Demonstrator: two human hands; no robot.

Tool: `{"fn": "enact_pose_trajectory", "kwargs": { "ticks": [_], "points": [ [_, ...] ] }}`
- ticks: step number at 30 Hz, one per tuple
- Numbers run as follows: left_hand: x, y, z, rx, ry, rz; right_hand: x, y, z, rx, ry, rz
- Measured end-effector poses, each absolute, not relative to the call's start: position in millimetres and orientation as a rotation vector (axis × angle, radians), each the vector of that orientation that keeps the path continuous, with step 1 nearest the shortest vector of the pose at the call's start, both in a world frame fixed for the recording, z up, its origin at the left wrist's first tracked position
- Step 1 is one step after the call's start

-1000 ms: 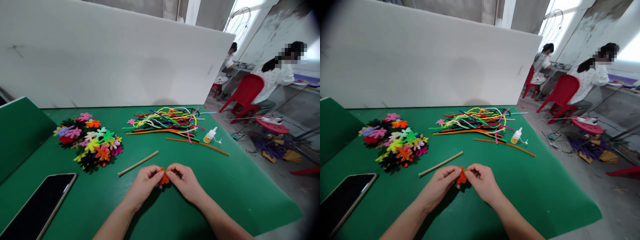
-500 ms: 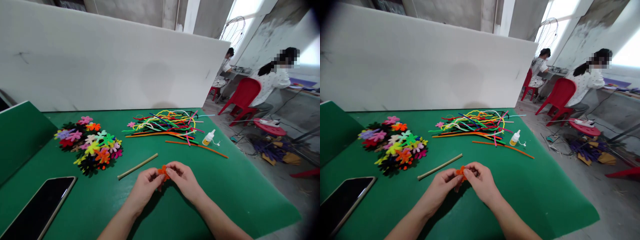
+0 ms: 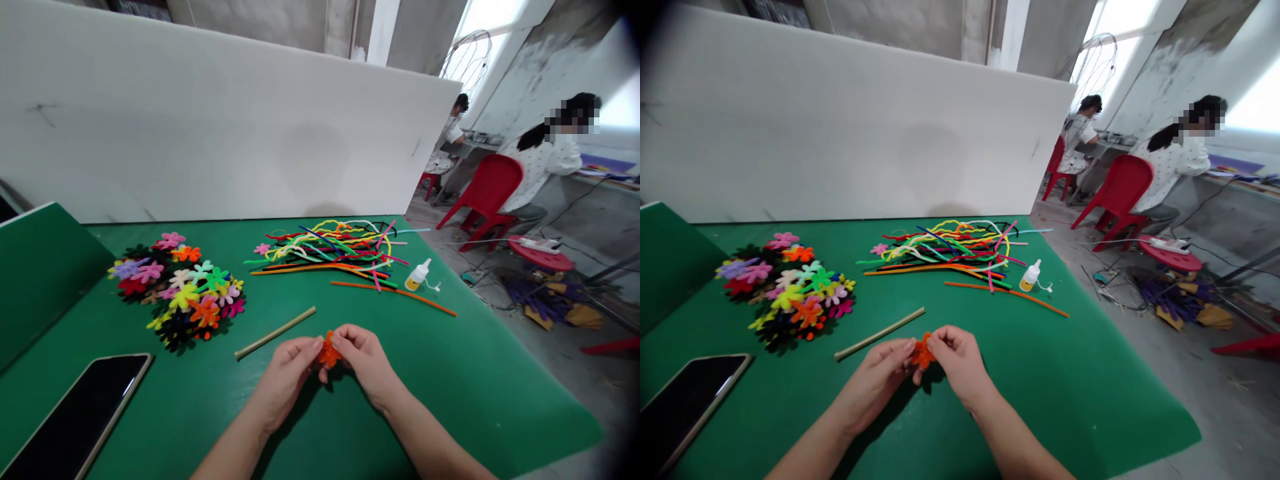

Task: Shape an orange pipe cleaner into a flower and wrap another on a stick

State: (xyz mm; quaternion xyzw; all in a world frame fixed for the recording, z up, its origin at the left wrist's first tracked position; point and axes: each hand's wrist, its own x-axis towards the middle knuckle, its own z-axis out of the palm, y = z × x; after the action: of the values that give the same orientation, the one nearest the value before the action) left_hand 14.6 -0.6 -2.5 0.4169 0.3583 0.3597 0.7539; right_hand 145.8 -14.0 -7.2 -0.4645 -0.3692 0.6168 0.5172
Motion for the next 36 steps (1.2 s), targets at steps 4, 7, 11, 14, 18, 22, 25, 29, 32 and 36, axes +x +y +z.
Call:
{"fn": "enact_pose_trajectory", "kwargs": {
  "ticks": [4,7,11,14,18,22,25,29,32,36],
  "points": [
    [14.2,0.0,-4.9,0.986,0.905,0.833,147.8,-14.5,-8.8,-1.142,-1.022,1.367],
    [15.1,-0.3,-5.9,1.058,0.99,0.858,148.1,-16.2,-11.6,-1.126,-1.083,1.334],
    [17.4,-1.7,-3.2,1.169,1.018,0.845,146.5,-18.7,-14.7,-1.115,-1.103,1.332],
    [17.9,-2.5,-2.8,1.267,1.018,0.803,145.2,-19.0,-14.6,-1.108,-1.076,1.34],
    [17.4,-3.4,-7.8,1.26,1.027,0.754,144.2,-18.4,-11.0,-1.107,-1.027,1.364],
    [18.4,-5.4,-11.6,1.177,0.993,0.767,143.5,-18.2,-7.9,-1.099,-0.926,1.428],
    [19.7,-6.7,-10.5,1.095,0.952,0.758,143.8,-17.9,-8.9,-1.068,-0.82,1.522],
    [20.4,-5.8,-7.5,1.028,0.936,0.745,145.3,-16.0,-10.3,-1.069,-0.785,1.583],
    [19.7,-4.4,-5.9,1.015,0.912,0.755,146.1,-14.7,-9.6,-1.108,-0.803,1.518],
    [18.2,-3.5,-3.9,1.101,0.909,0.743,146.7,-14.8,-9.2,-1.125,-0.854,1.454]
  ]
}}
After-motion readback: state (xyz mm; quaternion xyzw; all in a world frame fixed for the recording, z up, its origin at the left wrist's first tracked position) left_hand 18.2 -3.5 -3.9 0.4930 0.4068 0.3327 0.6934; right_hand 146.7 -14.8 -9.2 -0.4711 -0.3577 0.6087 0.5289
